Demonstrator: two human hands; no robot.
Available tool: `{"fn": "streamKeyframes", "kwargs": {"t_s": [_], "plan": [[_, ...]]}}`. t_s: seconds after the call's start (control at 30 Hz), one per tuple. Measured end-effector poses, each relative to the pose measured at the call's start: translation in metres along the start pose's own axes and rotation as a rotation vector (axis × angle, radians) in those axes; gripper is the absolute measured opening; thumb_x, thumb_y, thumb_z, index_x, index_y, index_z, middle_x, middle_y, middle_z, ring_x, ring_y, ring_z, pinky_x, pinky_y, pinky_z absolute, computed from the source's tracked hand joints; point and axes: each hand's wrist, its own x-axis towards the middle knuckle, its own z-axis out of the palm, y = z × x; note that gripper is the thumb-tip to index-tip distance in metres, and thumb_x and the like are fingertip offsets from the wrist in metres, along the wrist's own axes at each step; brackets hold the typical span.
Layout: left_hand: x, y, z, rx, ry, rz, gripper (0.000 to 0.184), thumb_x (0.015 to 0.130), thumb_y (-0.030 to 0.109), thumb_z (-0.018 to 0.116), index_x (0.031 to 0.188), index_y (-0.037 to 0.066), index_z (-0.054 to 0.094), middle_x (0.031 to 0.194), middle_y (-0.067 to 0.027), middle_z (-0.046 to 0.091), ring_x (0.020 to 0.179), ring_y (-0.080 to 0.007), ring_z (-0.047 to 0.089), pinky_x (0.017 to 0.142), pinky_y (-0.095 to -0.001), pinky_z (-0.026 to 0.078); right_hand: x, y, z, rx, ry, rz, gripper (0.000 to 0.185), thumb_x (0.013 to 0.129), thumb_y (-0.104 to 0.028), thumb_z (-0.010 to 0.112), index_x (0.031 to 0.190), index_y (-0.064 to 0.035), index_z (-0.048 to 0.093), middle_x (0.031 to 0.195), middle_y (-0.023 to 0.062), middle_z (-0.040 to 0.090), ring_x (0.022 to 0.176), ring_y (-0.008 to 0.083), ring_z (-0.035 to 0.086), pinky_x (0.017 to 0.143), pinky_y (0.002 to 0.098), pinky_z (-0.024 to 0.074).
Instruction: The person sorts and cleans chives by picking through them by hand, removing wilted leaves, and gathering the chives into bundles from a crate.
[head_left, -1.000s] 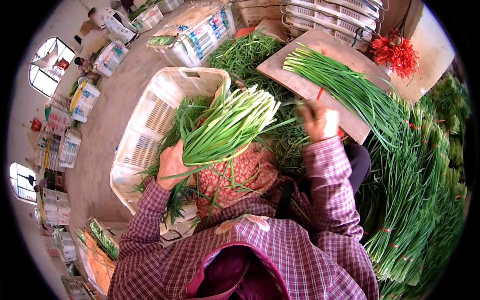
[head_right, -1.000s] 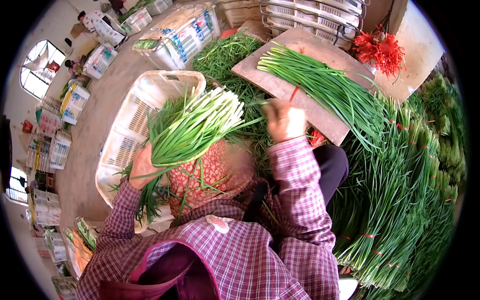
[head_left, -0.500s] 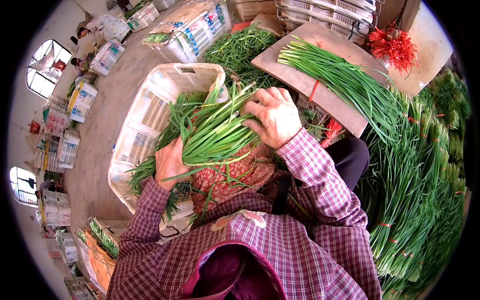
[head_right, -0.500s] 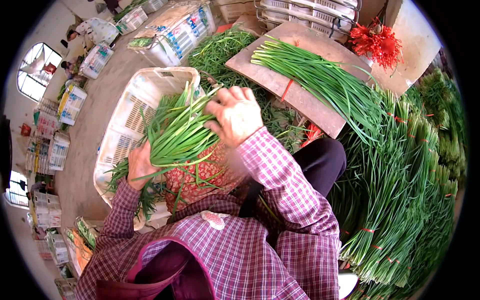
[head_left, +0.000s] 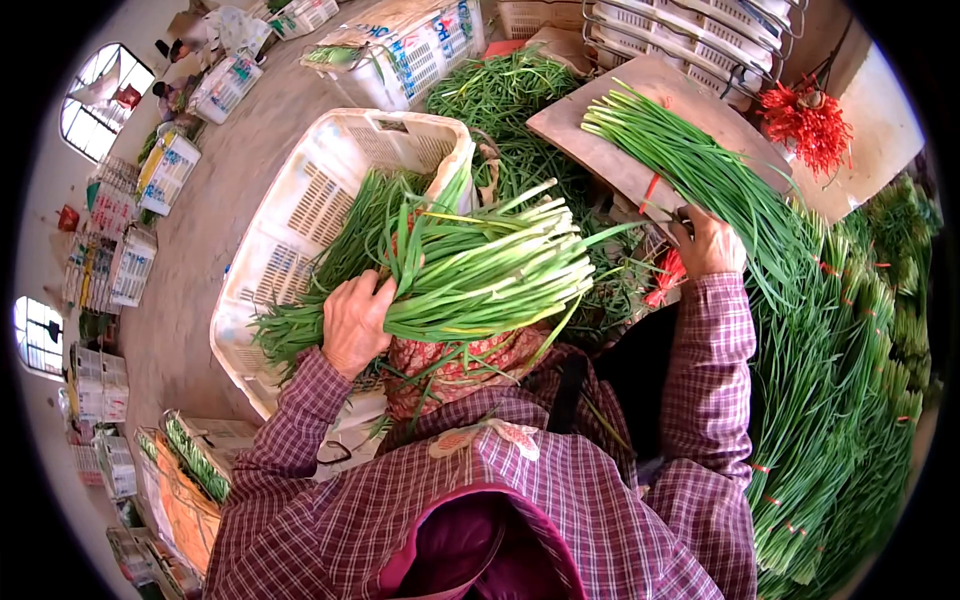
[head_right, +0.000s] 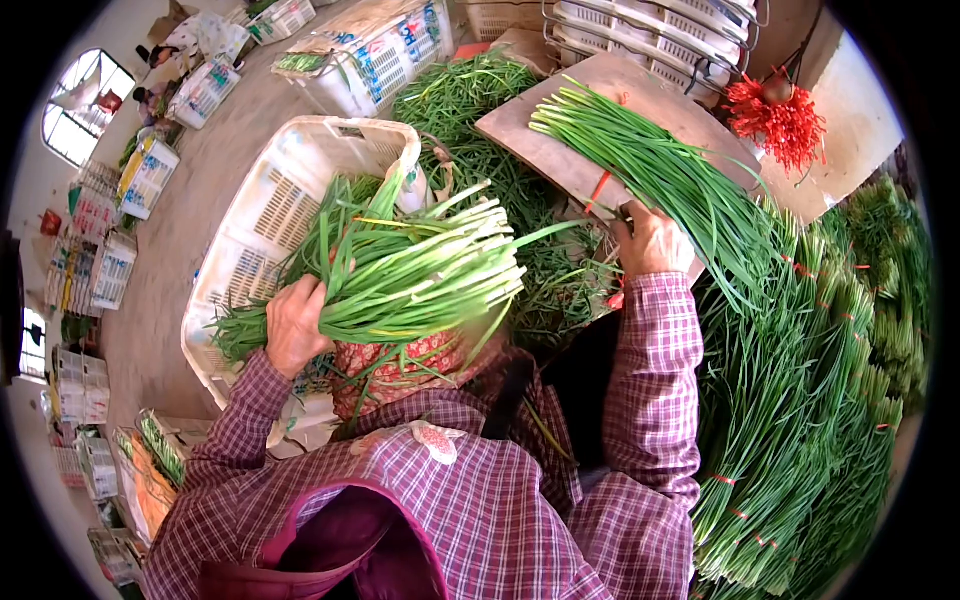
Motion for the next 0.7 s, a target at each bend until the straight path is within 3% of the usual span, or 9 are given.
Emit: {"fn": "streamKeyframes", "kwargs": {"t_s": [0.13,0.27,0.3,0.37,0.4,0.5,0.6,0.67,0.7], "plan": [[0.001,0.004,-0.004,0.056,-0.021,0.038,0.045,0.054,-0.003,0.066,0.097,0.003,0.057,0.085,-0.0143,0.05,0.077,-0.0311,0.055,0.064,-0.0412,0.045,0.0,-0.081,-0.029,0.212,0.187,-0.284,0.03,0.079,-0.041,0.067,0.096,-0.0163,0.066,0.082,0.0085,0.064,0.074,0.029,0.064,0.063,0.0387,0.0519],[-0.003,-0.001,0.001,0.161,0.094,0.119,0.034,0.06,-0.001,0.059,0.091,0.011,0.054,0.074,-0.0085,0.042,0.063,-0.0217,0.05,0.051,-0.0355,0.042,0.009,-0.152,0.012,0.349,0.042,-0.632,0.049,0.073,-0.058,0.063,0.095,-0.0137,0.066,0.082,0.0115,0.061,0.08,0.0311,0.059,0.068,0.044,0.0486],[-0.006,-0.002,0.004,0.201,0.021,0.097,0.034,0.053,0.001,0.061,0.086,0.008,0.055,0.078,-0.0108,0.047,0.066,-0.0234,0.052,0.052,-0.0351,0.045,0.009,-0.165,0.02,0.352,0.052,-0.709,0.051,0.073,-0.057,0.064,0.098,-0.0134,0.066,0.083,0.0119,0.062,0.082,0.0309,0.059,0.072,0.0437,0.0482],[-0.009,-0.007,0.014,0.19,0.082,0.126,0.036,0.062,-0.004,0.057,0.095,0.01,0.058,0.077,-0.0081,0.047,0.062,-0.0168,0.05,0.046,-0.03,0.042,0.007,-0.186,0.02,0.385,-0.175,-0.732,0.045,0.074,-0.048,0.067,0.098,-0.0099,0.068,0.089,0.0138,0.065,0.086,0.0331,0.061,0.077,0.0439,0.0477],[-0.01,-0.005,0.013,0.175,0.113,0.119,0.038,0.065,-0.003,0.058,0.1,0.012,0.059,0.079,-0.0095,0.048,0.065,-0.0193,0.051,0.051,-0.0328,0.044,0.008,-0.193,0.029,0.526,-0.16,-0.803,0.034,0.076,-0.034,0.071,0.091,-0.0036,0.067,0.086,0.0164,0.064,0.082,0.0352,0.061,0.074,0.0435,0.0482],[-0.011,-0.001,0.002,0.112,0.032,0.086,0.042,0.075,0.004,0.054,0.114,0.018,0.056,0.083,-0.0096,0.047,0.08,-0.0248,0.053,0.069,-0.0363,0.042,0.002,-0.201,0.021,0.542,-0.189,-0.775,0.018,0.078,-0.018,0.067,0.09,-0.0049,0.064,0.084,0.0146,0.063,0.077,0.0344,0.061,0.068,0.042,0.05],[-0.012,-0.001,0.004,0.077,0.029,0.083,0.044,0.074,0.004,0.055,0.116,0.018,0.056,0.083,-0.0094,0.046,0.08,-0.0248,0.053,0.069,-0.0375,0.044,-0.004,-0.199,0.019,0.59,-0.031,-0.714,0.014,0.083,-0.015,0.062,0.091,-0.0039,0.058,0.077,0.0161,0.061,0.064,0.0369,0.059,0.056,0.0415,0.0487],[-0.014,-0.002,0.007,0.055,0.048,0.081,0.046,0.069,0.002,0.058,0.113,0.015,0.057,0.087,-0.0111,0.048,0.079,-0.0255,0.053,0.069,-0.0376,0.044,-0.004,-0.19,0.023,0.554,-0.086,-0.556,0.012,0.089,-0.014,0.057,0.093,-0.0024,0.055,0.071,0.0164,0.06,0.058,0.0315,0.06,0.051,0.0391,0.0478],[-0.014,-0.003,0.007,0.026,0.06,0.084,0.048,0.064,0.0,0.062,0.109,0.013,0.057,0.091,-0.0127,0.049,0.078,-0.0262,0.053,0.068,-0.0378,0.044,0.002,-0.186,0.034,0.872,-0.159,-0.458,0.014,0.094,-0.016,0.052,0.092,-0.0019,0.053,0.064,0.0105,0.058,0.054,0.0204,0.058,0.047,0.0334,0.0452]]}}
